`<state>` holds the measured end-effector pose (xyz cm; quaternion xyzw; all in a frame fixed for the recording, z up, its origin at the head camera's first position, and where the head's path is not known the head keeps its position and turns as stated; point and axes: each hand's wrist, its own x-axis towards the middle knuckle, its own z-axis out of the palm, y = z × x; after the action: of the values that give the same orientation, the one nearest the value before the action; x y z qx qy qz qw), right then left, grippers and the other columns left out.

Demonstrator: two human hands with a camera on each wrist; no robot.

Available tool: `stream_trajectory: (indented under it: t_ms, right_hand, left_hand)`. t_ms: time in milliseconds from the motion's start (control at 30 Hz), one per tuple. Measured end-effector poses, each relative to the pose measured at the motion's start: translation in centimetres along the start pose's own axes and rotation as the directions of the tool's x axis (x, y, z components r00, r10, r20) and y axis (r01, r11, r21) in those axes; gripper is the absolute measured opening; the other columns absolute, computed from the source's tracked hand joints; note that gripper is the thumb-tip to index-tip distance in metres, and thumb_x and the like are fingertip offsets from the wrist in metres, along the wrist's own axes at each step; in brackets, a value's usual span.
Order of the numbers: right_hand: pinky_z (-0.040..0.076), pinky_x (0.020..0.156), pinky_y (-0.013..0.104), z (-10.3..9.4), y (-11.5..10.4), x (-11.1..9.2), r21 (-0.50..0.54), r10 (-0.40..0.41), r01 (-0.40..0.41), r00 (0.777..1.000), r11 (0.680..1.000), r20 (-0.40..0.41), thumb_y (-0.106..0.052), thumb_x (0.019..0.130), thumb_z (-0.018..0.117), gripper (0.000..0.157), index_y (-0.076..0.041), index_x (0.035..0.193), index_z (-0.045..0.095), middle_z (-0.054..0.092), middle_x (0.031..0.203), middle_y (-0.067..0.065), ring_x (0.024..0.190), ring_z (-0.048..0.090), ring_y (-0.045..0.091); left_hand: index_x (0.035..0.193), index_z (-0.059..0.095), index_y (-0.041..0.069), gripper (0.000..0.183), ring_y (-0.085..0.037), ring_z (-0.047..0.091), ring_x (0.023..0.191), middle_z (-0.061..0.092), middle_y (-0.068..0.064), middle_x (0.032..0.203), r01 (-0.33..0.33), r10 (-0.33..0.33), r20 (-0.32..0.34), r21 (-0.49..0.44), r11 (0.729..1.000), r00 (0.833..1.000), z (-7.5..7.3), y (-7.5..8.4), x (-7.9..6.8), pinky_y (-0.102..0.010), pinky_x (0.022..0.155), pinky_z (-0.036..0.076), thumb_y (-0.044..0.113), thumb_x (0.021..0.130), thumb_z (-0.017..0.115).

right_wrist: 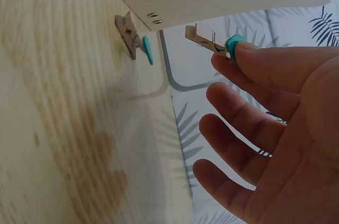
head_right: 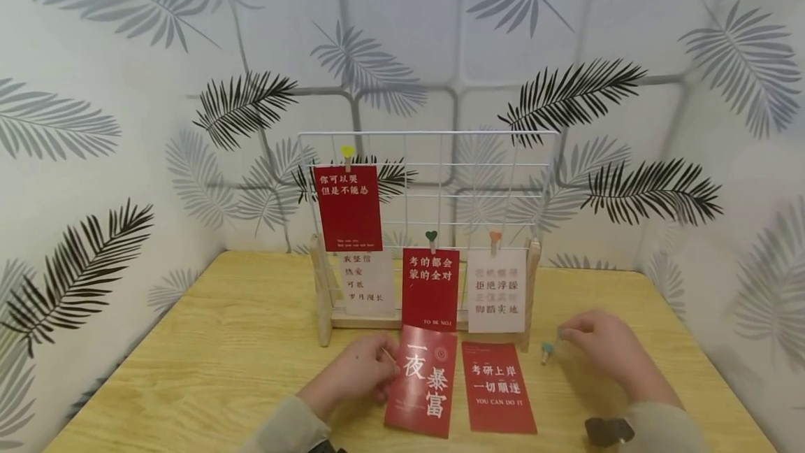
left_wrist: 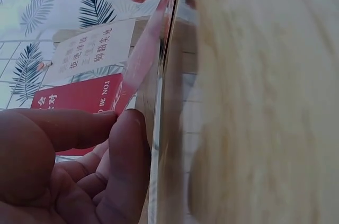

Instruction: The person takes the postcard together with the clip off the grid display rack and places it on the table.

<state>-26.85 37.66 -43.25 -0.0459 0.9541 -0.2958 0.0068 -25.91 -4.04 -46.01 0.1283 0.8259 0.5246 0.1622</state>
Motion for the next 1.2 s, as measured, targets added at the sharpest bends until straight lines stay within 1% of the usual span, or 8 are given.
stream_trajectory:
  t_ms: [133,233,400,500,800,1000,1100,1200]
  right_hand:
    - [0.052,0.083,0.054,0.3,0.9,0.1,0.008,0.005,-0.006,1.0,1.0,0.029,-0.029,0.102,0.062,0.033,0.0,0.112,0.073,0.066,0.118,0.022,0.108,0.061,0.042]
    - [0.051,0.084,0.052,0.7,1.5,0.1,0.007,0.006,-0.007,0.999,1.0,0.049,-0.028,0.101,0.062,0.03,-0.001,0.11,0.073,0.068,0.116,0.02,0.106,0.062,0.038]
    - [0.049,0.081,0.044,1.3,2.1,0.2,-0.022,0.018,-0.016,0.997,1.0,0.078,-0.027,0.1,0.064,0.024,-0.007,0.105,0.075,0.069,0.111,0.012,0.1,0.061,0.026]
    - [0.048,0.078,0.042,1.5,2.3,0.4,-0.038,0.012,-0.008,0.995,0.999,0.095,-0.026,0.101,0.063,0.022,-0.008,0.103,0.076,0.068,0.109,0.011,0.096,0.059,0.023]
    - [0.042,0.07,0.038,1.7,2.2,0.7,-0.063,0.01,-0.005,0.997,0.998,0.081,-0.023,0.099,0.064,0.018,-0.013,0.094,0.077,0.067,0.099,0.004,0.084,0.052,0.018]
    - [0.041,0.068,0.038,1.9,2.3,0.8,-0.091,0.006,0.0,0.998,0.996,0.065,-0.021,0.098,0.065,0.016,-0.013,0.092,0.078,0.067,0.094,0.002,0.079,0.05,0.018]
    - [0.042,0.068,0.038,2.1,2.3,0.8,-0.11,0.006,0.0,0.998,0.994,0.054,-0.021,0.097,0.067,0.015,-0.013,0.092,0.078,0.066,0.093,0.002,0.079,0.051,0.018]
    - [0.042,0.067,0.037,2.1,2.2,0.8,-0.118,0.007,-0.001,0.999,0.993,0.051,-0.02,0.096,0.068,0.014,-0.012,0.092,0.078,0.065,0.089,0.001,0.077,0.05,0.018]
  left_hand:
    - [0.096,0.06,0.004,0.007,-0.018,0.061,0.053,0.064,-0.01,0.069,-0.005,0.005,-0.002,0.006,1.0,1.0,0.2,-0.2,0.0,-0.032,0.05,0.054,0.001,0.092,0.064]
    - [0.093,0.059,0.004,0.007,-0.018,0.059,0.052,0.064,-0.011,0.068,0.007,-0.007,0.003,-0.007,1.0,1.0,0.3,-0.3,-0.2,-0.03,0.048,0.053,0.001,0.092,0.065]
    - [0.093,0.059,0.003,0.007,-0.017,0.06,0.052,0.065,-0.012,0.071,0.05,-0.049,0.031,-0.028,0.998,0.998,0.4,-0.3,-0.4,-0.029,0.048,0.053,0.002,0.094,0.066]
    - [0.094,0.06,0.004,0.006,-0.017,0.061,0.054,0.066,-0.012,0.074,0.081,-0.08,0.044,-0.024,0.996,0.996,0.4,-0.4,-0.3,-0.029,0.049,0.053,0.004,0.095,0.066]
    - [0.096,0.06,0.004,0.006,-0.018,0.064,0.056,0.067,-0.014,0.077,0.126,-0.125,0.056,-0.028,0.992,0.991,0.2,-0.5,0.2,-0.029,0.051,0.055,0.006,0.097,0.066]
    - [0.102,0.059,0.001,0.009,-0.018,0.064,0.056,0.066,-0.014,0.081,0.13,-0.127,0.056,-0.058,0.99,0.99,0.3,-0.7,0.5,-0.029,0.052,0.055,0.005,0.097,0.065]
    - [0.108,0.058,0.0,0.015,-0.018,0.064,0.055,0.067,-0.014,0.078,0.126,-0.123,0.046,-0.064,0.99,0.991,0.4,-0.8,0.4,-0.029,0.051,0.055,0.006,0.097,0.066]
    - [0.109,0.058,0.001,0.016,-0.017,0.063,0.054,0.067,-0.014,0.076,0.122,-0.119,0.039,-0.072,0.99,0.992,0.4,-0.7,0.3,-0.029,0.051,0.055,0.007,0.097,0.066]
